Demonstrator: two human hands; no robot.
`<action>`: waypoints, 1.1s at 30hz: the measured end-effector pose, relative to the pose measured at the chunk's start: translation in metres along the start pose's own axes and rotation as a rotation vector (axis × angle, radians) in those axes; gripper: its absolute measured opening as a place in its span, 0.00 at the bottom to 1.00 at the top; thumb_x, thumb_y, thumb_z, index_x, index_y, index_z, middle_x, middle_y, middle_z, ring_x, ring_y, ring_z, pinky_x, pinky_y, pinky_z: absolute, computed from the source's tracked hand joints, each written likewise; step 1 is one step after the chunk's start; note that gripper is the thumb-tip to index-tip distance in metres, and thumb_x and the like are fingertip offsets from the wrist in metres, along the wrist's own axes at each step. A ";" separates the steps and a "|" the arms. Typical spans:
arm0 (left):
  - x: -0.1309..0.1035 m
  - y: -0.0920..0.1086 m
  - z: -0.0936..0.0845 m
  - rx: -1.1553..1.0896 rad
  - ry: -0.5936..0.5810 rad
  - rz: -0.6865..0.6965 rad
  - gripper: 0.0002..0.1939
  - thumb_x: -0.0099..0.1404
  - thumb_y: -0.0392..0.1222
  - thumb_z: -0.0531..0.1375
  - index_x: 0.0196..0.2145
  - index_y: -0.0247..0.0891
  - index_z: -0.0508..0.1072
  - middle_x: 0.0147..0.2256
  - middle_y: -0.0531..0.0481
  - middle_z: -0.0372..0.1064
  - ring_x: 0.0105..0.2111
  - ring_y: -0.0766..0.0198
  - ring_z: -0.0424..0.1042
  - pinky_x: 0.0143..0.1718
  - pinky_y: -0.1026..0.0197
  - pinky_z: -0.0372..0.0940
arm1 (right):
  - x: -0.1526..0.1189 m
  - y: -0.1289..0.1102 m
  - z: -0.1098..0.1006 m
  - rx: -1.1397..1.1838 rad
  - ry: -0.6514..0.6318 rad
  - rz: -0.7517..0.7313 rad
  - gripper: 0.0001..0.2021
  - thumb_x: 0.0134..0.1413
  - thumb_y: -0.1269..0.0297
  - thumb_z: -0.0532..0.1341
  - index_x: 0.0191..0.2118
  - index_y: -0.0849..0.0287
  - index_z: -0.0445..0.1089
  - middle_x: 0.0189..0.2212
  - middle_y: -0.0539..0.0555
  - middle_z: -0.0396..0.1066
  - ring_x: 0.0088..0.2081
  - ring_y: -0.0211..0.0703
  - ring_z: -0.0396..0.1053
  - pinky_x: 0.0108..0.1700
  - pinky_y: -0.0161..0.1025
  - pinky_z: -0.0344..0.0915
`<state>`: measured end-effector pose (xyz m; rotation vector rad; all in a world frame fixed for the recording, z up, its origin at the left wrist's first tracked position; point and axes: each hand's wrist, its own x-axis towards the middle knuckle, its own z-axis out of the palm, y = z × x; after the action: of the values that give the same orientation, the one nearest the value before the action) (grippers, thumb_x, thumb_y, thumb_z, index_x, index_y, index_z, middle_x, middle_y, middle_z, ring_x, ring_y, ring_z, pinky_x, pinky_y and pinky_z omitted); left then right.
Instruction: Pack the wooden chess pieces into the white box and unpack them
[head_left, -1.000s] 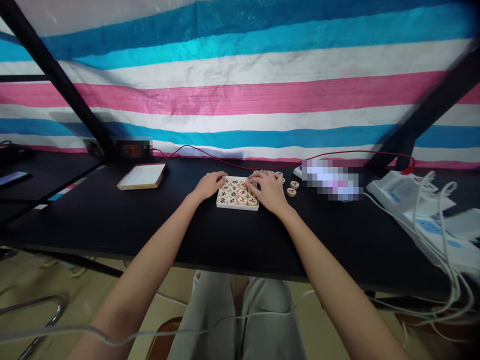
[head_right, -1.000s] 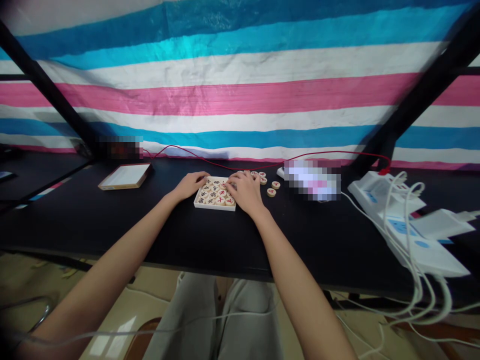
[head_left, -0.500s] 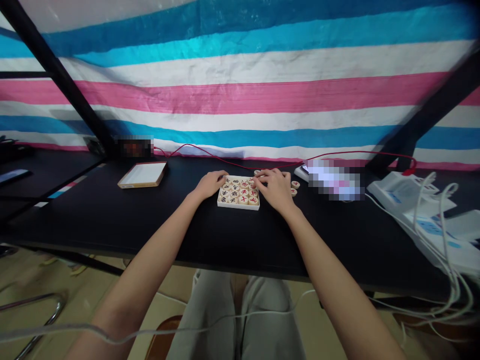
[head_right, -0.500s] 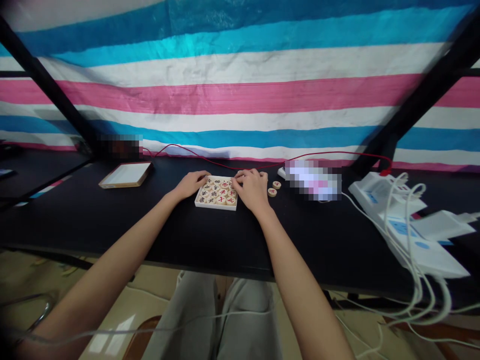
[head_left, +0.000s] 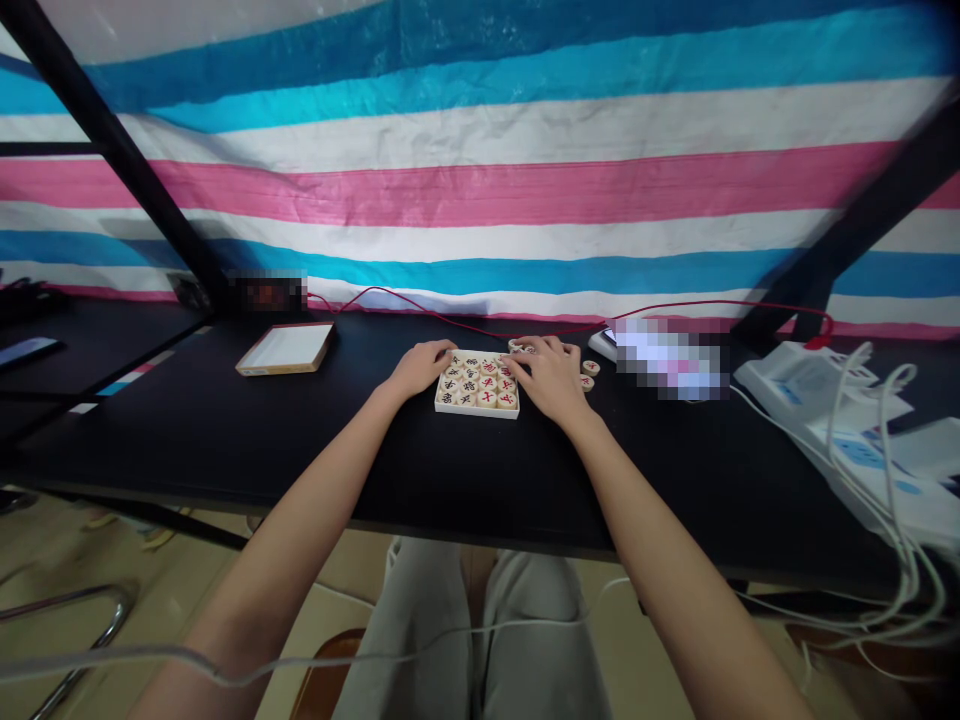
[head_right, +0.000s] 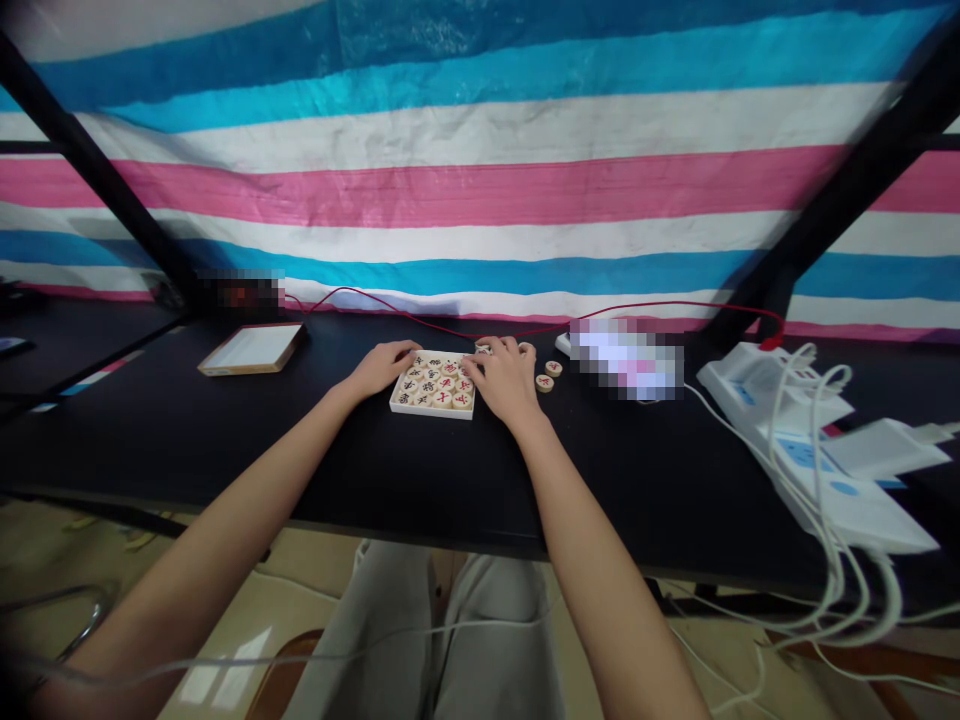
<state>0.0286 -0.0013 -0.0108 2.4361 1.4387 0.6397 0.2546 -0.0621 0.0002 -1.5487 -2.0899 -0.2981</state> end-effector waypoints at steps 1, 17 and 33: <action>0.000 0.000 0.000 0.001 -0.001 -0.003 0.17 0.63 0.43 0.48 0.44 0.39 0.71 0.40 0.46 0.72 0.38 0.58 0.70 0.40 0.59 0.61 | 0.000 0.001 0.001 -0.009 -0.008 0.005 0.19 0.61 0.54 0.48 0.36 0.50 0.75 0.47 0.53 0.68 0.46 0.51 0.57 0.44 0.49 0.46; 0.000 -0.002 0.001 0.018 -0.005 0.006 0.18 0.63 0.44 0.47 0.44 0.39 0.71 0.40 0.46 0.72 0.38 0.59 0.69 0.40 0.60 0.61 | -0.001 0.021 0.008 -0.108 -0.012 0.157 0.17 0.56 0.65 0.51 0.51 0.54 0.65 0.51 0.58 0.63 0.47 0.52 0.58 0.41 0.46 0.50; -0.001 0.001 0.000 0.011 0.005 0.013 0.17 0.63 0.43 0.47 0.44 0.39 0.71 0.41 0.46 0.72 0.39 0.59 0.70 0.42 0.59 0.61 | 0.000 0.023 0.013 -0.070 -0.077 0.000 0.08 0.58 0.64 0.53 0.35 0.56 0.70 0.38 0.55 0.72 0.44 0.49 0.60 0.43 0.47 0.43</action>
<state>0.0286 -0.0025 -0.0107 2.4554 1.4336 0.6434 0.2720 -0.0483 -0.0135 -1.6243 -2.1592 -0.3192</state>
